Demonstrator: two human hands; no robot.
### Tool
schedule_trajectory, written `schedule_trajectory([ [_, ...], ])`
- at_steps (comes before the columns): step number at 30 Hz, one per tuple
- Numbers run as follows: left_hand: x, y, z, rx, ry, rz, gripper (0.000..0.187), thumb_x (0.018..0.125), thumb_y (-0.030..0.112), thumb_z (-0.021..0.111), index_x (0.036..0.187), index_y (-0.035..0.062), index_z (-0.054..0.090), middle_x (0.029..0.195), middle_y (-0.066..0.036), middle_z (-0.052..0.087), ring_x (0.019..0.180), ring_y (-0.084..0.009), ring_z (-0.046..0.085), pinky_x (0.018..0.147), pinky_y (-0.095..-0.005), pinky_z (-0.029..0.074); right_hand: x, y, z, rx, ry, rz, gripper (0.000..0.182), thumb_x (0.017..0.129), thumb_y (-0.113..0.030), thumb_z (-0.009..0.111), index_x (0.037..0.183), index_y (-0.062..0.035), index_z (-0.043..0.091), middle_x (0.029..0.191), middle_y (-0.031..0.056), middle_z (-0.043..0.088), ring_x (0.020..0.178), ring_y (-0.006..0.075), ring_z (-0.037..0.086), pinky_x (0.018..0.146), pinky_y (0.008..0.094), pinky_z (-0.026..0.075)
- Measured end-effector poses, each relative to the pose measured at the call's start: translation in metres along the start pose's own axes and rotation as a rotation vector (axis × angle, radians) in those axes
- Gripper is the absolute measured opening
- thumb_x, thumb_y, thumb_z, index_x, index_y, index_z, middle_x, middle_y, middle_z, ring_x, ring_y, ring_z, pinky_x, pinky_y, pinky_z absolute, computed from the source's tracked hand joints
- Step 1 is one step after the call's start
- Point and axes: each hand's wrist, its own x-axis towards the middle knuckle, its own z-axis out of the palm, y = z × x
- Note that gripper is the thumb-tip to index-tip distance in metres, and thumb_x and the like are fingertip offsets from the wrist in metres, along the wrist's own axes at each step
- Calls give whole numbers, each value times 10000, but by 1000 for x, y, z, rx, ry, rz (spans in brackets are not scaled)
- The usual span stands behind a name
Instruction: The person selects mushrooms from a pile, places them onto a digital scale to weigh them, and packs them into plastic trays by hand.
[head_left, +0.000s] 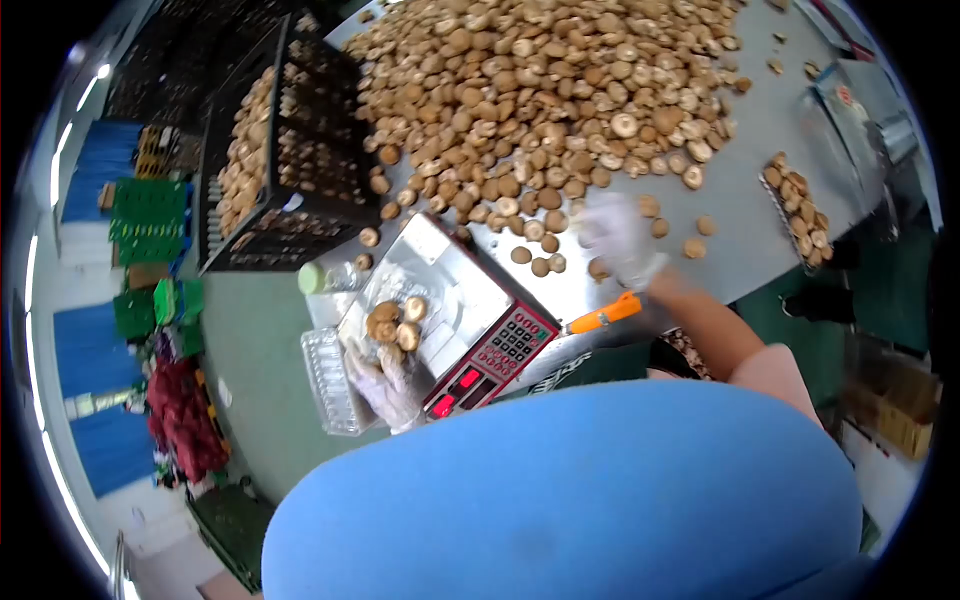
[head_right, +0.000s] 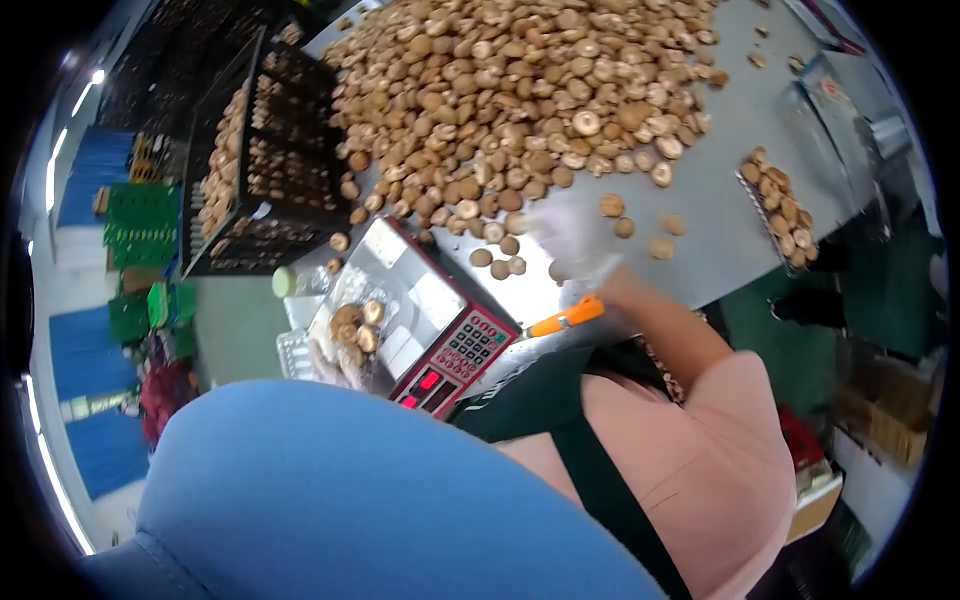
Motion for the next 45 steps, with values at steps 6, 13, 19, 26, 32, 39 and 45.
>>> schedule_trajectory([
  [6,10,47,-5,131,169,93,605,986,357,539,1449,-16,428,1455,-306,396,1360,-431,380,1148,-488,292,-75,105,-64,-324,467,173,235,916,-253,659,1048,-70,724,1154,131,673,1111,319,601,992,401,470],
  [13,102,173,90,120,-158,653,413,900,175,602,1302,84,578,1242,-217,598,1111,-372,611,957,-460,483,-86,140,-56,-504,507,176,322,946,-281,646,1227,-132,692,1281,120,626,1195,319,563,1041,398,440],
  [19,147,169,192,590,-601,490,355,901,95,534,1250,71,595,1148,-211,611,1047,-352,661,805,-460,555,-92,149,-55,-341,524,173,274,950,-244,637,1173,-102,710,1238,114,650,1188,310,570,1032,393,447],
  [26,100,167,101,125,-95,557,341,821,-1,555,1146,69,630,998,-206,606,926,-366,617,786,-460,525,-92,158,-51,-306,520,129,211,945,-167,647,1122,-79,722,1199,109,674,1149,276,600,1017,371,460],
  [32,69,80,28,321,60,256,435,866,207,659,1296,148,625,1217,-168,615,1097,-341,582,927,-463,463,-90,146,-57,-331,497,85,189,931,-172,648,1087,-92,721,1161,96,679,1120,275,606,991,381,476],
  [39,58,151,83,-46,109,570,413,923,201,634,1317,84,596,1260,-181,616,1187,-374,553,1020,-456,431,-88,144,-56,-303,525,64,192,914,-175,662,1085,-115,723,1149,86,691,1109,272,612,979,375,482],
  [45,76,216,198,206,-435,589,226,851,83,585,1076,96,601,1051,-167,646,966,-350,664,797,-476,541,-90,145,-54,-286,536,91,178,903,-155,666,1061,-110,734,1143,85,695,1108,269,613,976,376,487],
])
